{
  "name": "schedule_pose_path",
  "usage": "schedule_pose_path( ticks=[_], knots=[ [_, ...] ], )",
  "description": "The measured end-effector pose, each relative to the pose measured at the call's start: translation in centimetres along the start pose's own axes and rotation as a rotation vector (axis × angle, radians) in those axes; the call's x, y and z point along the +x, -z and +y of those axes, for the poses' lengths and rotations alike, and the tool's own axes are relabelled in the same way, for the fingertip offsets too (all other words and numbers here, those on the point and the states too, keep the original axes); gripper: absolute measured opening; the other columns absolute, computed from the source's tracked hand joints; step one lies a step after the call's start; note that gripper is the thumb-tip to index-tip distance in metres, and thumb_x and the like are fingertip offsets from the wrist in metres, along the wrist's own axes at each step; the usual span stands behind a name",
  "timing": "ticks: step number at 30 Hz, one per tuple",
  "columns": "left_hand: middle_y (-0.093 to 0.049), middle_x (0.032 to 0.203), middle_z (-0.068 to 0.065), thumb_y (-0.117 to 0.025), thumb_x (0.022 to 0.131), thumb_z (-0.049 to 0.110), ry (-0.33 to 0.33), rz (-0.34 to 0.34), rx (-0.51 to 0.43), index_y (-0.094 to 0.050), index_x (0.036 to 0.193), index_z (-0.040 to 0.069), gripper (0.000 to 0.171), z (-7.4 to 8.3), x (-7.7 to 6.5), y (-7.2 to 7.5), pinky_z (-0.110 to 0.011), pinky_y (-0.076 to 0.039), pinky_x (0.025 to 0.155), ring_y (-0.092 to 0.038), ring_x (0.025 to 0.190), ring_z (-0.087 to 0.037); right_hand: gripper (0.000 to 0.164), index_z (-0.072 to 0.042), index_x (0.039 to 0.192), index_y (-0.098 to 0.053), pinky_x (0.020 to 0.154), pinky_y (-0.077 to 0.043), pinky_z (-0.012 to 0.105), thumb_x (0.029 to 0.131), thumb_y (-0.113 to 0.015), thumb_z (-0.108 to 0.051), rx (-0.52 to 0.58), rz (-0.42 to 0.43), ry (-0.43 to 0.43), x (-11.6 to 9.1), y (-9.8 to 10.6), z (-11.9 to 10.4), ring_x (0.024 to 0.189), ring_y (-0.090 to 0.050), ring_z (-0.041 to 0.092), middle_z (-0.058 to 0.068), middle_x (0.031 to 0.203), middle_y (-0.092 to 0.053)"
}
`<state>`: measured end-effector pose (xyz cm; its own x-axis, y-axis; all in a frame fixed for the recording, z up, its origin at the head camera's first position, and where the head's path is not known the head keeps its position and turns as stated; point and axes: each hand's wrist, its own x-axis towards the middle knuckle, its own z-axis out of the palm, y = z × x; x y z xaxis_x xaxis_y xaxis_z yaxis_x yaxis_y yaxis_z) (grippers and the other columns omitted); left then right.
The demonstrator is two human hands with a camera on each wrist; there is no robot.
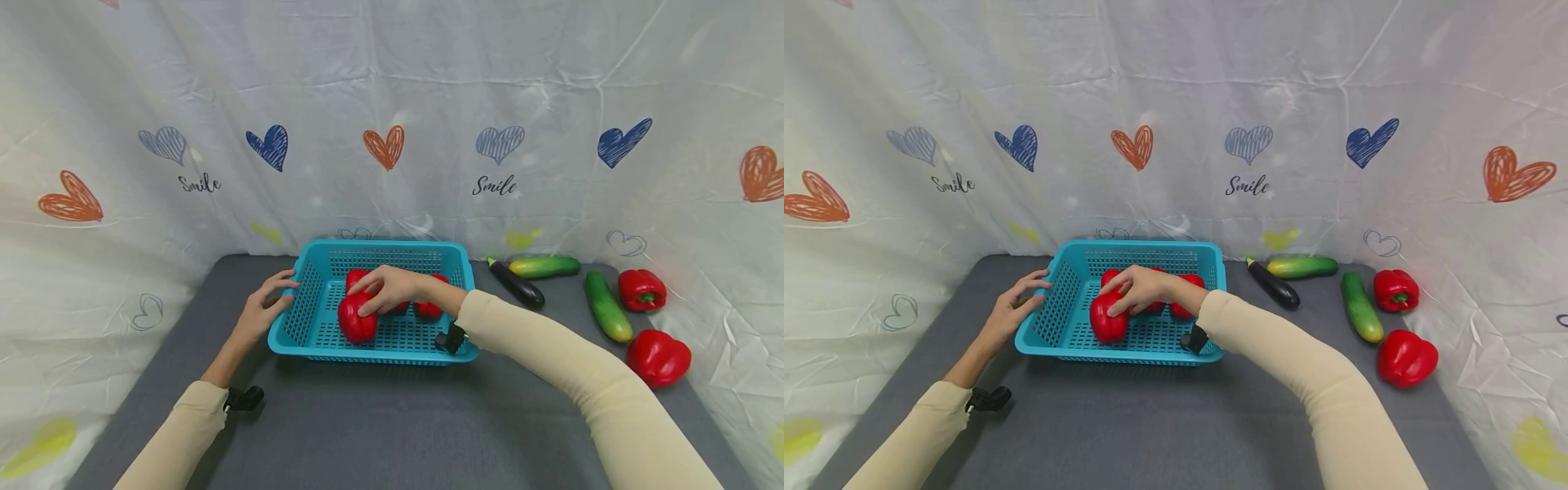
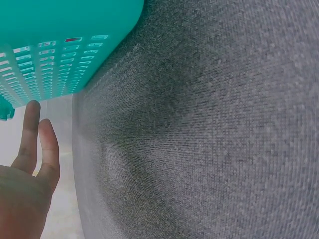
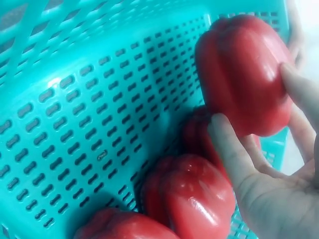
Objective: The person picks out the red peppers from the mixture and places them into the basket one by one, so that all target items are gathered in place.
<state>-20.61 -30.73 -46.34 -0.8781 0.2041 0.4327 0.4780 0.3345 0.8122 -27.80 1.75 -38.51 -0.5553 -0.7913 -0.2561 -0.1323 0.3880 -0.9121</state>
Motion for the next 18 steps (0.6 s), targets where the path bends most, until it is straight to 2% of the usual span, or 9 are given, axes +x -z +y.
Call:
schedule_pose_path(
  ticks=[5,11,18],
  knots=[
    [-0.039,0.155,-0.019,-0.053,0.104,-0.003,0.006,0.001,0.002,-0.060,0.129,-0.009,0.027,0.05,-0.07,0.05,-0.023,-0.044,0.094,-0.044,0.133,-0.011,0.060,-0.010,0.143,-0.060,0.092,-0.052,0.055,0.087,-0.081,-0.009,0.025,-0.048,0.014,0.22,0.14,0.29,0.123,-0.050,0.031,0.012,0.131,-0.056],
    [-0.039,0.155,-0.019,-0.054,0.104,-0.002,0.010,0.002,0.007,-0.060,0.130,-0.007,0.027,0.12,-0.04,0.04,-0.023,-0.043,0.094,-0.043,0.134,-0.014,0.051,-0.008,0.135,-0.066,0.090,-0.053,0.054,0.087,-0.082,-0.009,0.012,-0.020,0.003,0.16,0.20,0.38,0.122,-0.051,0.032,0.013,0.128,-0.058],
    [-0.039,0.155,-0.019,-0.054,0.104,-0.001,0.016,0.002,0.006,-0.060,0.130,-0.006,0.027,0.10,-0.04,0.05,-0.024,-0.043,0.095,-0.042,0.135,-0.013,0.050,-0.007,0.133,-0.067,0.090,-0.053,0.054,0.086,-0.083,-0.009,0.009,-0.006,-0.013,0.02,0.09,0.24,0.120,-0.052,0.031,0.015,0.127,-0.059]
  ],
)
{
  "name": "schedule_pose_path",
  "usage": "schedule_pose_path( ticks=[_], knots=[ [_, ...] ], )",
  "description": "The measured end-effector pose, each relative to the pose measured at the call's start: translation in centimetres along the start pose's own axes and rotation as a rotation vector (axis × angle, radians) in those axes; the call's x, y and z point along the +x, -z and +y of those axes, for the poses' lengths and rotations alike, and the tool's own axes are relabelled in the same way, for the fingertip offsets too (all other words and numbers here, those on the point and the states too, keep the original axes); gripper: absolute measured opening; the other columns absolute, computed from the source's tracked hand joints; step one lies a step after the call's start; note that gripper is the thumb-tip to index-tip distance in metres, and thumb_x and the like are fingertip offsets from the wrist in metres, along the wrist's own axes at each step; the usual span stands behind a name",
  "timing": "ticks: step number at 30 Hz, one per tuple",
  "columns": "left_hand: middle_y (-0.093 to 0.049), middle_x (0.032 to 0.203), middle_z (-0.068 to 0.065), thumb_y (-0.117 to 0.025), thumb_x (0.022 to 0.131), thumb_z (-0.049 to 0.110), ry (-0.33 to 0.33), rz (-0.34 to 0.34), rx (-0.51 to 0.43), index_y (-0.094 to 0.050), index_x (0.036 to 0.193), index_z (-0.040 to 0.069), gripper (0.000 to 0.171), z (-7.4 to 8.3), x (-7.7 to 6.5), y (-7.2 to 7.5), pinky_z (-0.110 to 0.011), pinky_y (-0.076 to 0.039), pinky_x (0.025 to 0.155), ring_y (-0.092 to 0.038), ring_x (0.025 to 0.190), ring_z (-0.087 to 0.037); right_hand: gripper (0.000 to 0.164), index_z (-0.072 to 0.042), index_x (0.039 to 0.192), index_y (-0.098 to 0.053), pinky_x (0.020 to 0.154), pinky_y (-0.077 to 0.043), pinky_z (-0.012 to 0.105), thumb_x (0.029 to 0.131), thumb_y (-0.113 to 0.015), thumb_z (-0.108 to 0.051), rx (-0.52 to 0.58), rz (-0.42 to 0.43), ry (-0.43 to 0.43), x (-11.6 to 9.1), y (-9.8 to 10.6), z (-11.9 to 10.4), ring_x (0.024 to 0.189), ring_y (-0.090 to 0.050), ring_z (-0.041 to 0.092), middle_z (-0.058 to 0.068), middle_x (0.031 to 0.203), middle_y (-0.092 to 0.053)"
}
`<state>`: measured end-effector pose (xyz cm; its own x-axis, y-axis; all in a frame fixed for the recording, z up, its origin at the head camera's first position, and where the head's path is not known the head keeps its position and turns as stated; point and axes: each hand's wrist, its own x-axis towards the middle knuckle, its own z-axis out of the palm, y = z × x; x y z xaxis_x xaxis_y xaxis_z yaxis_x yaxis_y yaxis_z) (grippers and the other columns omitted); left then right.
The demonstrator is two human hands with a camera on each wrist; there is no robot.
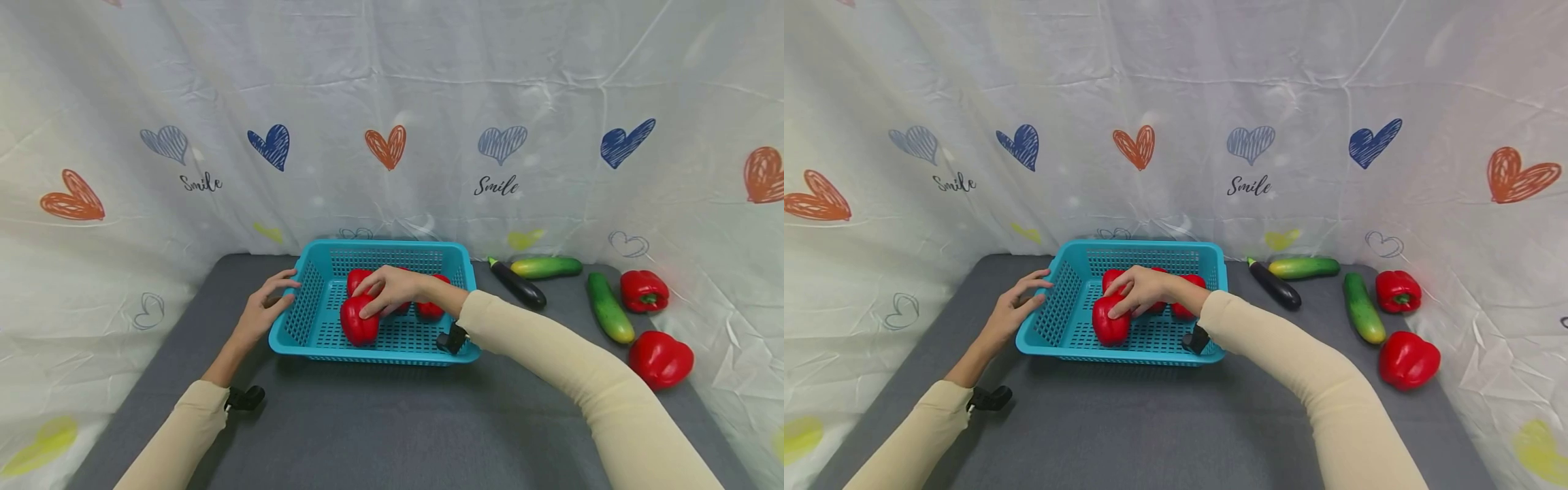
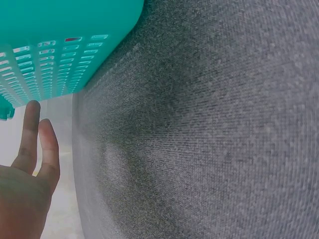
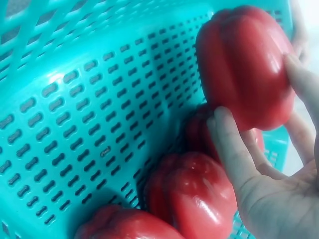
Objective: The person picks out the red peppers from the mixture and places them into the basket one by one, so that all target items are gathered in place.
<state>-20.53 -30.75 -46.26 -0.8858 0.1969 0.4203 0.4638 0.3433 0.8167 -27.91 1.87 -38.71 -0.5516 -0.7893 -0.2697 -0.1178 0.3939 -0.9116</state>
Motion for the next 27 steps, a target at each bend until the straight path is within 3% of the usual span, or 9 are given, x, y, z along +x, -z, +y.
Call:
schedule_pose_path(
  ticks=[18,27],
  knots=[
    [-0.038,0.156,-0.016,-0.054,0.105,0.000,0.012,-0.006,0.003,-0.061,0.131,-0.005,0.027,0.02,0.00,0.10,-0.025,-0.044,0.094,-0.043,0.134,-0.014,0.039,-0.008,0.122,-0.068,0.085,-0.057,0.047,0.086,-0.084,-0.011,-0.012,0.010,-0.034,-0.12,-0.10,0.10,0.117,-0.054,0.030,0.013,0.122,-0.060],
    [-0.038,0.156,-0.018,-0.054,0.105,-0.001,0.005,-0.007,0.009,-0.061,0.130,-0.006,0.027,0.02,0.00,0.07,-0.025,-0.043,0.096,-0.038,0.138,-0.035,0.037,-0.008,0.116,-0.068,0.083,-0.057,0.046,0.085,-0.085,-0.014,-0.060,0.000,-0.054,-0.20,-0.30,-0.01,0.114,-0.055,0.029,0.012,0.118,-0.061]
  ],
)
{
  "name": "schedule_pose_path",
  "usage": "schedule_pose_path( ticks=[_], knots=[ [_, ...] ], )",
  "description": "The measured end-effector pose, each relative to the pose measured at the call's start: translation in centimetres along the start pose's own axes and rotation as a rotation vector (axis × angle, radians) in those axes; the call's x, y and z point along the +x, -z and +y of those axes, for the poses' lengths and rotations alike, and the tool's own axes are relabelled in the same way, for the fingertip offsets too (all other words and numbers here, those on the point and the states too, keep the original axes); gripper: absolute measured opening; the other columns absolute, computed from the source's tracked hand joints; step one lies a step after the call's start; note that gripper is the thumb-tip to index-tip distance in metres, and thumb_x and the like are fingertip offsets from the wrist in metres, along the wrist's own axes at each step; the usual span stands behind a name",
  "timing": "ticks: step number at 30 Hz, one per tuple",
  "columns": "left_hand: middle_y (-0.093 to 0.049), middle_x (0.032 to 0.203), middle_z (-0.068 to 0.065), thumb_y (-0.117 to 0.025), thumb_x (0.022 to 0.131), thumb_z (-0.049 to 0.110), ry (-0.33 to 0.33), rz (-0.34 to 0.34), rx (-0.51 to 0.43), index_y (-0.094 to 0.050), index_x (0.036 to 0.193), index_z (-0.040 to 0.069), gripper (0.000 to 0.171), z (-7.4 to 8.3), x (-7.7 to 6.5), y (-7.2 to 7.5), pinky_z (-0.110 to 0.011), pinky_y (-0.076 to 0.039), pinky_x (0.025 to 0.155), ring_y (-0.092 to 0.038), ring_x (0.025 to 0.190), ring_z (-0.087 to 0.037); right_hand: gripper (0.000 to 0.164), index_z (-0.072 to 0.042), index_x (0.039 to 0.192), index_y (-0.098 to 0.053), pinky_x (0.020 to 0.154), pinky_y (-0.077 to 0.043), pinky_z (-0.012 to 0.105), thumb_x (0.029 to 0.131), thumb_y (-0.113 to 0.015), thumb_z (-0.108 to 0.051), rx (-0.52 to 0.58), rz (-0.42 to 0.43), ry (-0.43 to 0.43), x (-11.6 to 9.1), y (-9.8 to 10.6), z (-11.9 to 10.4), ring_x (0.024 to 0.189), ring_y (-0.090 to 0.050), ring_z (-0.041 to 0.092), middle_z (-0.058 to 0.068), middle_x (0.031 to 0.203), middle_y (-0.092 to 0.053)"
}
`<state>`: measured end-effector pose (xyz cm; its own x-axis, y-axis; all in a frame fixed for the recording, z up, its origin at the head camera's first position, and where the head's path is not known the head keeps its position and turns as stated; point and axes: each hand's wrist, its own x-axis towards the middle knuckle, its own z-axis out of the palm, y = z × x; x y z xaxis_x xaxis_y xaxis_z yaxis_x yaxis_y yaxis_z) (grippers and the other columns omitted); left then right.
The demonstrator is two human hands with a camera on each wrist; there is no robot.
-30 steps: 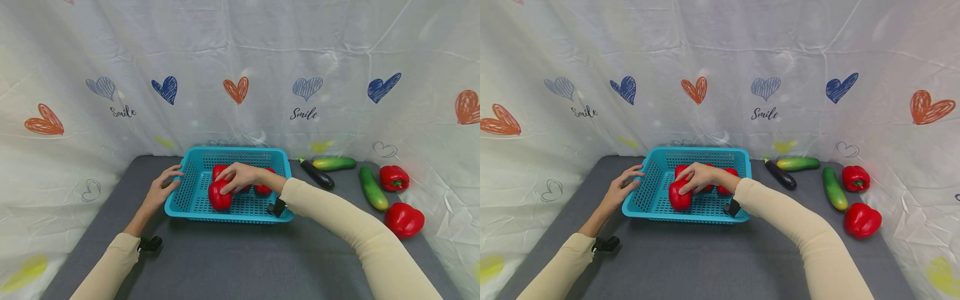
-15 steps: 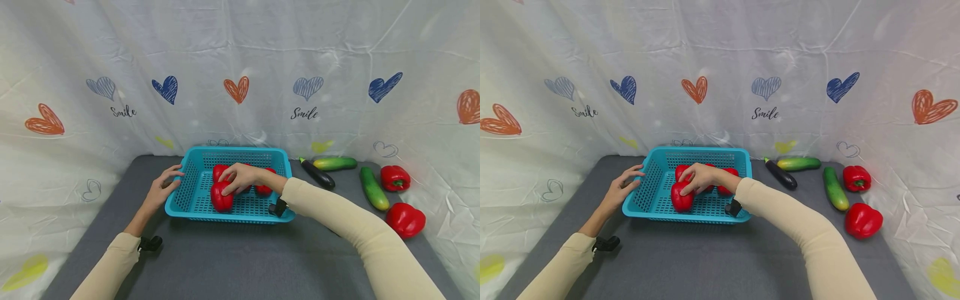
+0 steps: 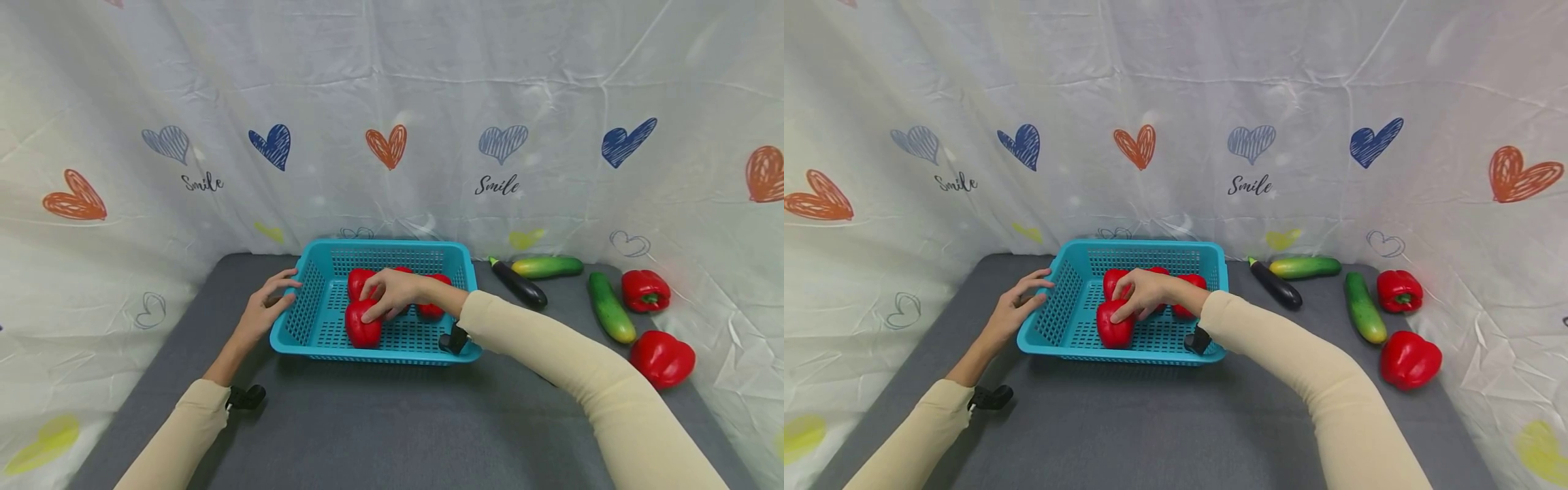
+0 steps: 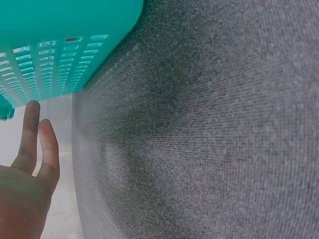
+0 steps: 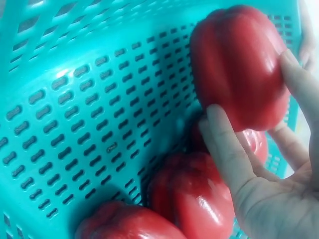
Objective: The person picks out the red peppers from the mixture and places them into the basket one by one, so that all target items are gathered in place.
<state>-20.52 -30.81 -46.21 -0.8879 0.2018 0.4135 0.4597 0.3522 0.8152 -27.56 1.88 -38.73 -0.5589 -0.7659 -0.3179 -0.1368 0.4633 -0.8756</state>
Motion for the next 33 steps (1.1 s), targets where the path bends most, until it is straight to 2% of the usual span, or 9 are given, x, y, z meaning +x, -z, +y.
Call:
schedule_pose_path(
  ticks=[4,10,17,21,27,33],
  knots=[
    [-0.039,0.156,-0.018,-0.054,0.104,-0.001,-0.003,0.004,0.010,-0.061,0.130,-0.006,0.027,0.05,0.11,0.01,-0.025,-0.043,0.095,-0.037,0.138,-0.039,0.036,-0.004,0.111,-0.066,0.080,-0.058,0.044,0.084,-0.086,-0.015,-0.034,-0.004,-0.025,-0.12,0.03,-0.23,0.110,-0.058,0.029,0.012,0.114,-0.063],
    [-0.039,0.155,-0.018,-0.054,0.104,-0.001,-0.006,0.003,0.008,-0.061,0.130,-0.006,0.027,0.11,0.17,0.01,-0.025,-0.043,0.095,-0.039,0.138,-0.036,0.039,-0.002,0.112,-0.064,0.080,-0.058,0.045,0.083,-0.087,-0.014,-0.044,-0.005,-0.038,-0.13,0.04,-0.16,0.109,-0.059,0.029,0.013,0.114,-0.063],
    [-0.038,0.156,-0.020,-0.054,0.105,0.000,0.005,-0.002,-0.002,-0.061,0.130,-0.006,0.027,0.04,0.09,0.01,-0.025,-0.043,0.095,-0.040,0.138,-0.032,0.046,-0.009,0.127,-0.068,0.081,-0.058,0.046,0.084,-0.086,-0.011,-0.016,-0.014,-0.031,-0.01,-0.05,0.03,0.116,-0.054,0.031,0.013,0.121,-0.059],
    [-0.039,0.156,-0.017,-0.054,0.105,0.000,0.004,0.001,0.003,-0.061,0.130,-0.005,0.026,-0.07,0.04,-0.01,-0.025,-0.043,0.095,-0.039,0.138,-0.032,0.049,-0.008,0.131,-0.068,0.080,-0.058,0.045,0.085,-0.085,-0.011,0.000,-0.022,-0.025,0.01,-0.10,0.07,0.118,-0.053,0.031,0.012,0.122,-0.060],
    [-0.039,0.155,-0.018,-0.054,0.104,-0.002,-0.006,0.005,-0.006,-0.062,0.129,-0.006,0.026,-0.08,0.01,-0.06,-0.024,-0.043,0.095,-0.038,0.138,-0.038,0.045,-0.006,0.126,-0.070,0.081,-0.058,0.045,0.084,-0.085,-0.010,-0.008,-0.019,-0.033,-0.16,-0.03,-0.03,0.115,-0.054,0.031,0.014,0.121,-0.060],
    [-0.039,0.155,-0.018,-0.054,0.104,-0.002,-0.010,0.002,-0.006,-0.062,0.129,-0.006,0.026,-0.05,-0.06,-0.04,-0.023,-0.044,0.094,-0.040,0.137,-0.029,0.042,-0.005,0.121,-0.068,0.080,-0.058,0.045,0.083,-0.086,-0.010,-0.024,-0.019,-0.046,-0.22,-0.07,-0.10,0.113,-0.055,0.031,0.015,0.119,-0.060]
  ],
)
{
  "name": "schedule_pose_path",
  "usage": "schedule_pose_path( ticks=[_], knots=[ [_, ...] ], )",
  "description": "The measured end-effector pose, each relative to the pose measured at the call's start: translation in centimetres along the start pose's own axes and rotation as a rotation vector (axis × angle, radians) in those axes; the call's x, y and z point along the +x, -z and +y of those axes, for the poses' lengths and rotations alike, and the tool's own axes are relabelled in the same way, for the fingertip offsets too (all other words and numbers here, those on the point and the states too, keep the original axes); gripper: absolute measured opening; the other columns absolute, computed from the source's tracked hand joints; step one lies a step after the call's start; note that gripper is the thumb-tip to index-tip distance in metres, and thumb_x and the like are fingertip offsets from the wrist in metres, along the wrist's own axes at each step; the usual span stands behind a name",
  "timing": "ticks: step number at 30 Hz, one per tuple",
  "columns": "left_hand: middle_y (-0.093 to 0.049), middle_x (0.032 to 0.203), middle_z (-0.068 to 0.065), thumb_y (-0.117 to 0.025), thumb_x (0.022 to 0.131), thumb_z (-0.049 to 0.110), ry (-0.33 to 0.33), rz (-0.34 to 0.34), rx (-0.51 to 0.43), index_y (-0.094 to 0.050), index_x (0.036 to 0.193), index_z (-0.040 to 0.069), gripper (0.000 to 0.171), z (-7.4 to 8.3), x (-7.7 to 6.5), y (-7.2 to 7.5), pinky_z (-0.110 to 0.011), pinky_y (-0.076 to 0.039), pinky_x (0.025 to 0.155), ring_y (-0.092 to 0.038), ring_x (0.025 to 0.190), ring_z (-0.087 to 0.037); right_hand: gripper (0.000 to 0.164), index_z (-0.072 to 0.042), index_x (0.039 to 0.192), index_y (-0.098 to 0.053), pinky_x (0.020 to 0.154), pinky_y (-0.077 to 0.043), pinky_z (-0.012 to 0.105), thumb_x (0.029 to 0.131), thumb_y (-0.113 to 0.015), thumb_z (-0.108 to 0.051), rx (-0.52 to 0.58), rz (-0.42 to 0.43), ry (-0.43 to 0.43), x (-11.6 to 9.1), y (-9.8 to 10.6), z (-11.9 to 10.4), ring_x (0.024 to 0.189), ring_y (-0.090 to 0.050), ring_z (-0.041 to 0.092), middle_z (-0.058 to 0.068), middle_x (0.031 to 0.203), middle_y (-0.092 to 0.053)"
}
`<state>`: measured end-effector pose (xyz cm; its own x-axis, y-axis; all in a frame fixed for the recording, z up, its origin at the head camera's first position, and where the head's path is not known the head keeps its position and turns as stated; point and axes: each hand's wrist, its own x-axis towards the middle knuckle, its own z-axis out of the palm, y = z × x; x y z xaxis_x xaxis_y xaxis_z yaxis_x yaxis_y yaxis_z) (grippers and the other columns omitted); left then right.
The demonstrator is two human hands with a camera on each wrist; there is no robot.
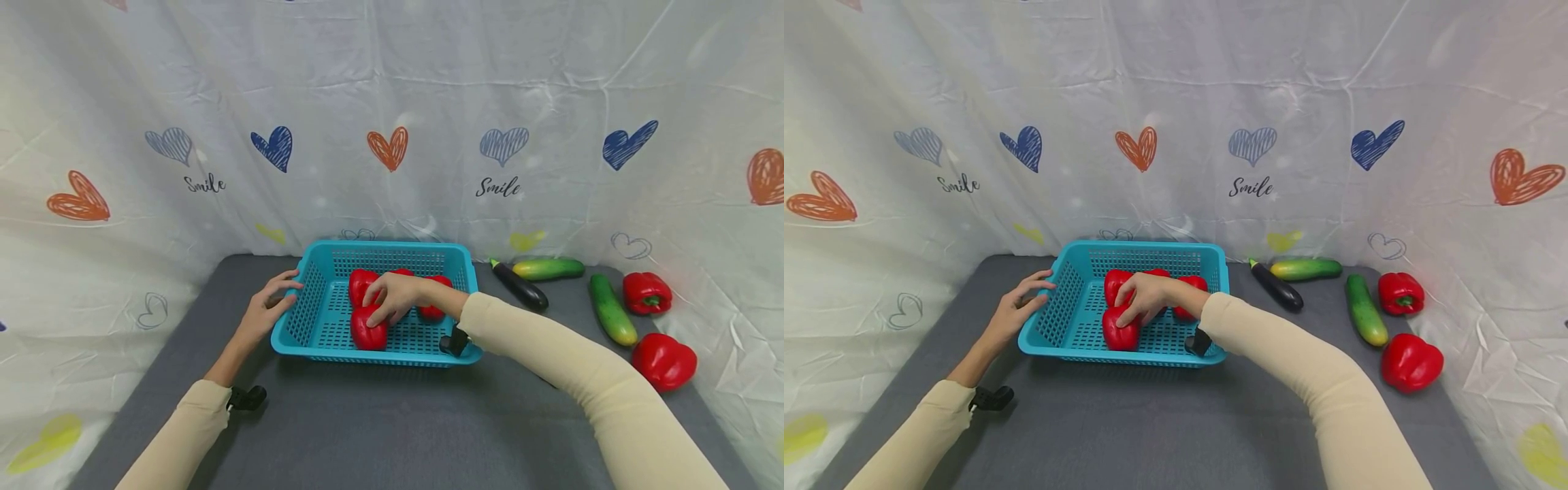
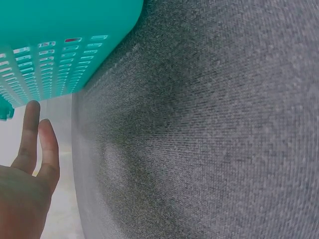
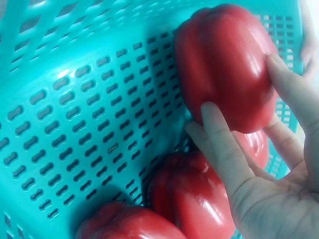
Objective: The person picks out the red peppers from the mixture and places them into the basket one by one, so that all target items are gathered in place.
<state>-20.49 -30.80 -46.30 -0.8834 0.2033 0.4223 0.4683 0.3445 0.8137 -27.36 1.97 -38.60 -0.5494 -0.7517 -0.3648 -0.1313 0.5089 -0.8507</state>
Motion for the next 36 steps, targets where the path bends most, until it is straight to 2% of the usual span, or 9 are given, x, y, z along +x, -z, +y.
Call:
schedule_pose_path(
  ticks=[9,13,16,20,24,29,36],
  knots=[
    [-0.039,0.155,-0.020,-0.054,0.104,-0.002,0.006,0.004,0.011,-0.061,0.129,-0.007,0.026,0.1,0.0,-0.1,-0.024,-0.044,0.094,-0.042,0.135,-0.017,0.044,-0.004,0.119,-0.066,0.074,-0.060,0.042,0.083,-0.087,-0.016,-0.039,-0.009,-0.025,0.0,0.1,-0.1,0.106,-0.061,0.033,0.013,0.116,-0.061],
    [-0.039,0.155,-0.020,-0.054,0.104,-0.003,0.001,0.006,0.014,-0.062,0.128,-0.006,0.026,0.1,0.0,-0.1,-0.023,-0.044,0.094,-0.043,0.134,-0.014,0.054,-0.004,0.128,-0.062,0.074,-0.059,0.047,0.084,-0.087,-0.022,-0.017,-0.048,-0.073,-0.4,0.9,-0.4,0.108,-0.061,0.044,0.015,0.119,-0.061],
    [-0.039,0.155,-0.020,-0.054,0.104,-0.003,-0.001,0.007,0.015,-0.062,0.128,-0.006,0.026,0.2,0.0,-0.1,-0.023,-0.044,0.094,-0.042,0.136,-0.018,0.065,-0.005,0.137,-0.056,0.077,-0.058,0.050,0.084,-0.087,-0.026,-0.002,-0.075,-0.083,-1.1,1.7,-0.7,0.117,-0.056,0.050,0.016,0.125,-0.059],
    [-0.039,0.154,-0.021,-0.054,0.104,-0.003,-0.004,0.007,0.010,-0.062,0.128,-0.007,0.026,0.3,0.0,-0.1,-0.025,-0.043,0.094,-0.039,0.138,-0.032,0.078,-0.007,0.148,-0.047,0.081,-0.057,0.052,0.084,-0.086,-0.028,0.006,-0.097,-0.049,-2.1,3.0,-1.0,0.124,-0.051,0.049,0.017,0.134,-0.055],
    [-0.039,0.154,-0.022,-0.054,0.104,-0.004,-0.013,0.007,0.007,-0.061,0.127,-0.008,0.025,0.6,0.0,-0.1,-0.026,-0.043,0.094,-0.037,0.138,-0.040,0.082,-0.007,0.153,-0.041,0.084,-0.056,0.053,0.086,-0.083,-0.027,0.009,-0.097,0.001,-3.4,4.2,-1.2,0.127,-0.050,0.043,0.022,0.144,-0.048],
    [-0.039,0.154,-0.024,-0.053,0.103,-0.005,-0.021,0.006,0.005,-0.061,0.127,-0.009,0.025,0.7,0.0,-0.2,-0.025,-0.044,0.094,-0.038,0.137,-0.039,0.075,-0.011,0.153,-0.043,0.085,-0.056,0.049,0.089,-0.081,-0.024,0.026,-0.062,0.045,-5.3,5.6,-1.0,0.130,-0.047,0.032,0.023,0.150,-0.042],
    [-0.040,0.155,-0.019,-0.054,0.104,-0.003,-0.001,0.013,0.004,-0.061,0.128,-0.009,0.025,0.2,0.0,-0.2,-0.023,-0.043,0.094,-0.039,0.137,-0.034,0.067,-0.006,0.150,-0.045,0.087,-0.055,0.050,0.092,-0.078,-0.014,0.083,0.024,0.107,-7.7,7.2,0.4,0.130,-0.049,0.035,0.026,0.147,-0.045]
  ],
)
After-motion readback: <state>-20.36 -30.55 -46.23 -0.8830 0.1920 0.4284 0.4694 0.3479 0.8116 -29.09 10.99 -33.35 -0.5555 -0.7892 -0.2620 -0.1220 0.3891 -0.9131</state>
